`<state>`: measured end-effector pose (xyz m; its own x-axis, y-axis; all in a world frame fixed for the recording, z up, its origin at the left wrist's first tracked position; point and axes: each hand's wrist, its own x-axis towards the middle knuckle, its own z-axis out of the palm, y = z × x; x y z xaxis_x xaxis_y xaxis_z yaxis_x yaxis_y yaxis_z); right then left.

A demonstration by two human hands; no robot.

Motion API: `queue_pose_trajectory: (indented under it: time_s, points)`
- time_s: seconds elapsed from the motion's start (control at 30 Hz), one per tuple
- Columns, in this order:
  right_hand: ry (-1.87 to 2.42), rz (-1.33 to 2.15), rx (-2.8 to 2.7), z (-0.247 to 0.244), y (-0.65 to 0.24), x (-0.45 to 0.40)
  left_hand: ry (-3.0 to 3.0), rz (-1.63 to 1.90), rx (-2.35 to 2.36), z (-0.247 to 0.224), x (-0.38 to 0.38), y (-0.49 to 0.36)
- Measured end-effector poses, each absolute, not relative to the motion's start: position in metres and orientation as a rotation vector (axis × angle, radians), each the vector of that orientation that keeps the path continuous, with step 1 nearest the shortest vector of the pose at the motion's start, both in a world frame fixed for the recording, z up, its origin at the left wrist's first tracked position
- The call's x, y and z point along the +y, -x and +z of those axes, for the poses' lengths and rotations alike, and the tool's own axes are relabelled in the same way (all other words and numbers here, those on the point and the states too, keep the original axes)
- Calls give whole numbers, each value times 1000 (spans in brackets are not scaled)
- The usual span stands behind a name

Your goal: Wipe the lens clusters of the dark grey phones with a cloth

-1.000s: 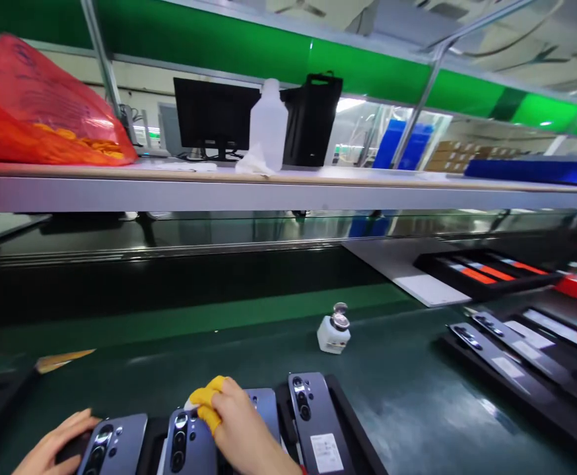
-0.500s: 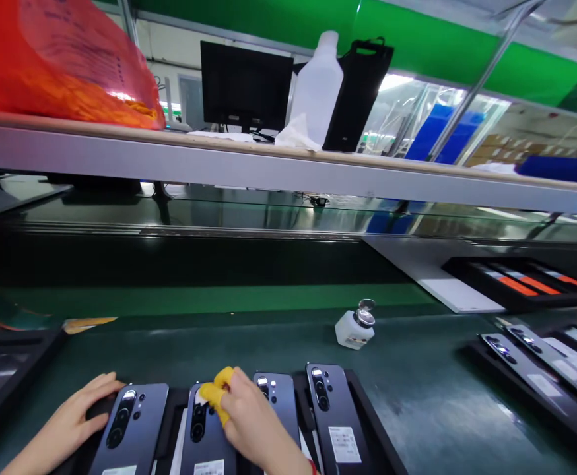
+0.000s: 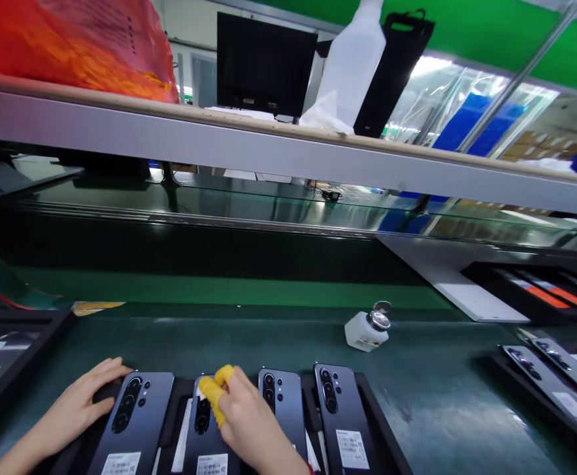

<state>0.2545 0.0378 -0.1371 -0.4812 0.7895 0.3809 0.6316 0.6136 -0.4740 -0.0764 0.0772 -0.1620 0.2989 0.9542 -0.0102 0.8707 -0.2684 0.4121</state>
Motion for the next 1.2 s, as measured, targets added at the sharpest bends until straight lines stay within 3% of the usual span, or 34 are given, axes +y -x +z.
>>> queue_pose_trajectory:
  time_s: [0.2, 0.4, 0.6, 0.9, 1.2]
  points:
    - [1250, 241, -2253, -141, -260, 45, -2219, 328, 1647, -158, 75, 75]
    - [1035, 226, -2297, -139, -256, 34, -2199, 296, 1665, -158, 75, 74]
    - [1207, 225, -2154, -141, -260, 48, -2209, 281, 1663, -153, 76, 72]
    - [1116, 279, -2280, -129, -257, 40, -2149, 131, 1692, -123, 76, 55]
    - [1084, 379, -2205, -118, -266, 41, -2262, 261, 1616, -156, 81, 78]
